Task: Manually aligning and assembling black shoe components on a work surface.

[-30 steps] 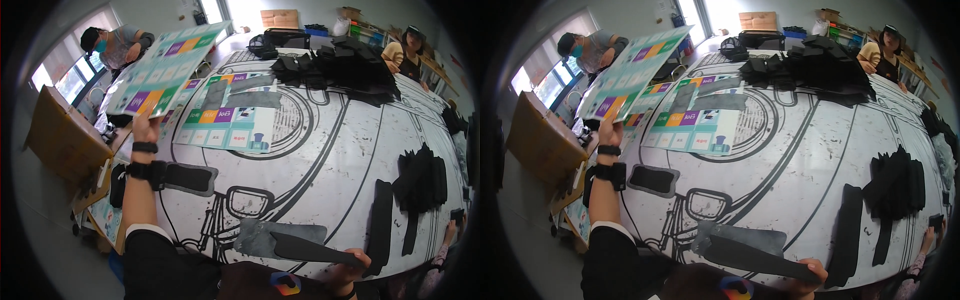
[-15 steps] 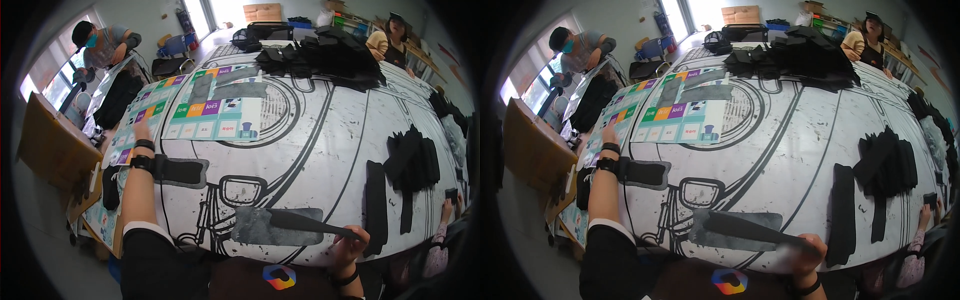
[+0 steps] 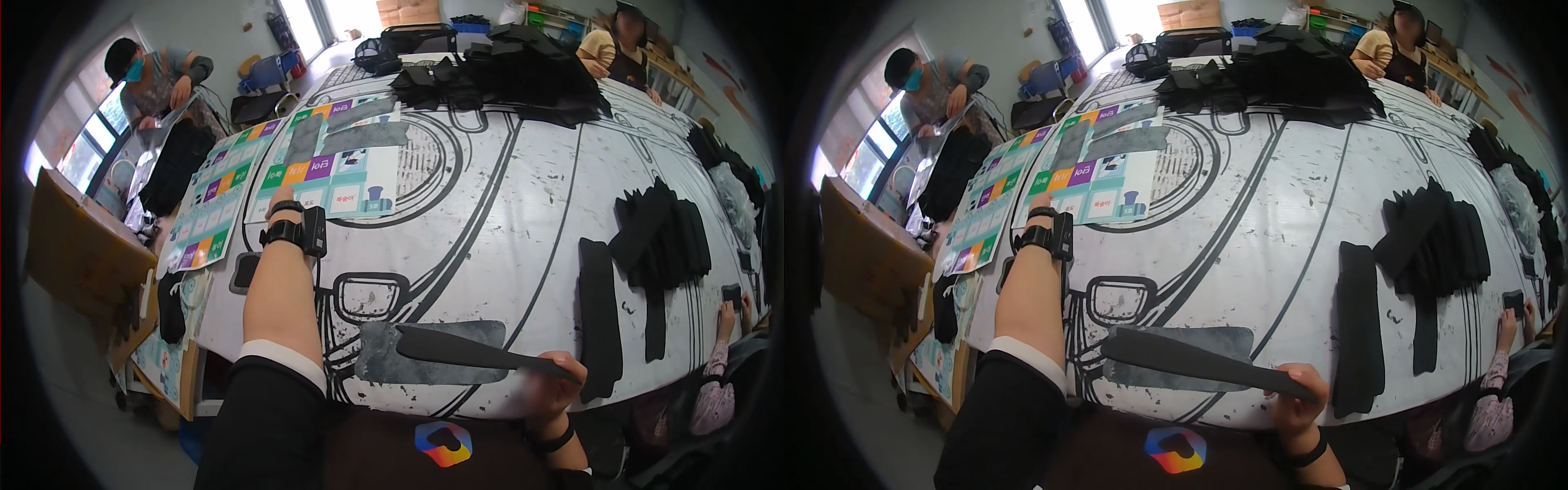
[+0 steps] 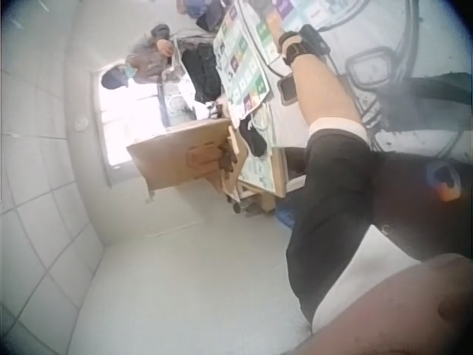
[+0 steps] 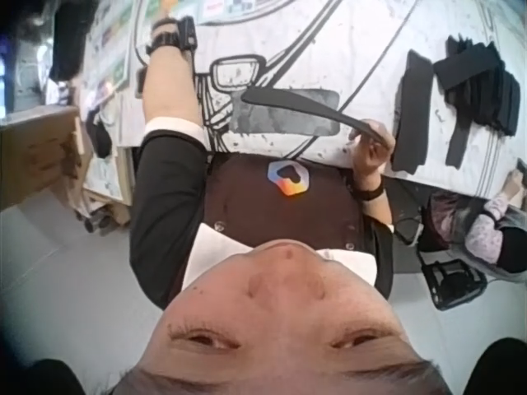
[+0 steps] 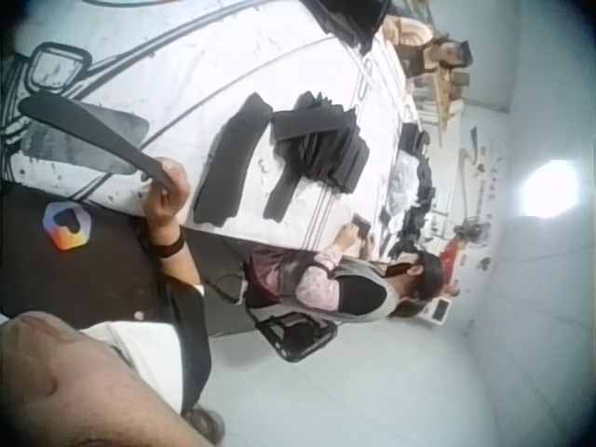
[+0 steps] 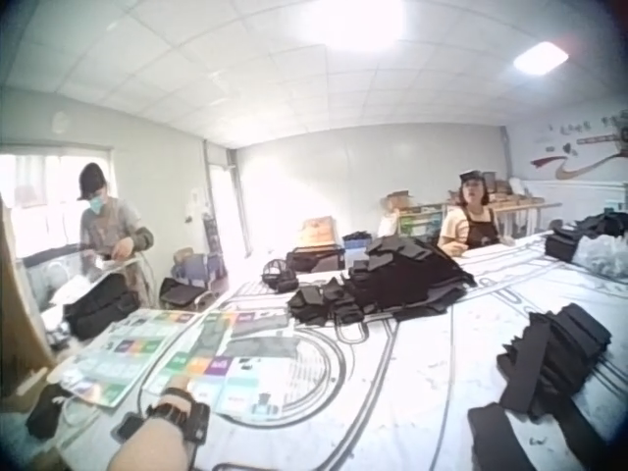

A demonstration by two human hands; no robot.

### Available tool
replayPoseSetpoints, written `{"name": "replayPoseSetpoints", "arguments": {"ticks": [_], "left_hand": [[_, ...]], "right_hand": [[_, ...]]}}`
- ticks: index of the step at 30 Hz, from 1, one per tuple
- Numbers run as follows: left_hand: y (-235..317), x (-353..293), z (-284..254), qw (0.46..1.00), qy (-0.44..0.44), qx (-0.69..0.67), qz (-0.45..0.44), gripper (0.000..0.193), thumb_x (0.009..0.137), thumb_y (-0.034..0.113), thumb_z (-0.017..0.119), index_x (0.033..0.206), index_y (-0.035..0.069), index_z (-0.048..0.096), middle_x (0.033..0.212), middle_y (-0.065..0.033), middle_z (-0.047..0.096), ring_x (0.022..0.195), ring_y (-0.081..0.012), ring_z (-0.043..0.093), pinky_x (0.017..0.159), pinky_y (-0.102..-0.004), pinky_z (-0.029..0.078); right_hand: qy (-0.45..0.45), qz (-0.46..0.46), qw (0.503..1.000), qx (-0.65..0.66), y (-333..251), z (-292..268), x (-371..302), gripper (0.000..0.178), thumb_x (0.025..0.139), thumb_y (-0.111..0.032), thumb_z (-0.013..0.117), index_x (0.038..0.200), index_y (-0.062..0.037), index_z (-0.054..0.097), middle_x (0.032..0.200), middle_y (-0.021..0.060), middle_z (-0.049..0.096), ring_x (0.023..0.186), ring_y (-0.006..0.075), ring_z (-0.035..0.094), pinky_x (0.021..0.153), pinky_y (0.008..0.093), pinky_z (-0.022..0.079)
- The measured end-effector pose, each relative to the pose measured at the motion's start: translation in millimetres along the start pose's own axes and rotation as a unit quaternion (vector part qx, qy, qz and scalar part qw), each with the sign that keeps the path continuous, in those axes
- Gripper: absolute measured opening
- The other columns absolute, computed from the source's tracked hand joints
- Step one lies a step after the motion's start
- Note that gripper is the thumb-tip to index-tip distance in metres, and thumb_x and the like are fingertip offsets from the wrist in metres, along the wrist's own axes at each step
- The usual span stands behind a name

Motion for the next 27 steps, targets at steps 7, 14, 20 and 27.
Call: {"name": "replayPoseSetpoints", "arguments": {"ticks": [7,14,20,27], "left_hand": [[4.7,-15.0,5.6,0.977,-0.075,0.192,0.062,0.041,0.086,0.027,0.051,0.117,0.001,0.057,0.119,-0.0194,0.056,0.108,-0.0295,0.054,0.093,-0.0467,0.037],[12.1,-70.0,24.6,0.908,-0.097,-0.406,0.035,0.028,0.085,0.002,0.049,0.113,0.002,0.050,0.101,-0.0149,0.060,0.093,-0.0280,0.061,0.067,-0.0442,0.055],[41.1,-122.0,-39.2,0.883,-0.145,-0.401,0.196,0.035,0.084,-0.005,0.047,0.119,-0.003,0.043,0.118,-0.0182,0.052,0.104,-0.0312,0.056,0.087,-0.0412,0.051],[33.7,-195.9,-127.0,0.869,-0.171,-0.401,0.234,0.035,0.086,-0.001,0.053,0.119,0.001,0.042,0.113,-0.0137,0.054,0.097,-0.0255,0.059,0.082,-0.0358,0.053]], "right_hand": [[-0.019,0.000,1.000,-0.025,3.9,-2.9,-5.0,0.024,0.090,-0.005,0.050,0.111,-0.0074,0.039,0.078,0.0155,0.053,0.051,0.0139,0.052,0.044,0.0232,0.045],[-0.035,-0.011,0.998,-0.044,3.3,-3.7,-6.4,0.024,0.091,-0.012,0.052,0.111,-0.0067,0.040,0.080,0.0157,0.054,0.052,0.0138,0.052,0.045,0.0232,0.046],[-0.024,0.016,0.999,-0.034,4.7,-6.7,-8.0,0.025,0.084,0.005,0.050,0.106,-0.0045,0.044,0.081,0.0159,0.060,0.068,0.0224,0.059,0.061,0.0287,0.048],[-0.011,-0.029,0.999,-0.033,-7.5,-5.5,-4.0,0.025,0.085,-0.004,0.057,0.106,-0.0063,0.044,0.081,0.0161,0.060,0.067,0.0225,0.060,0.058,0.0286,0.049]]}}
Point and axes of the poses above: each hand's wrist, its own x-axis towards the middle knuckle, its own z-axis out of the palm, y = z × x, the point moved 8 cm from there along x, towards the middle knuckle
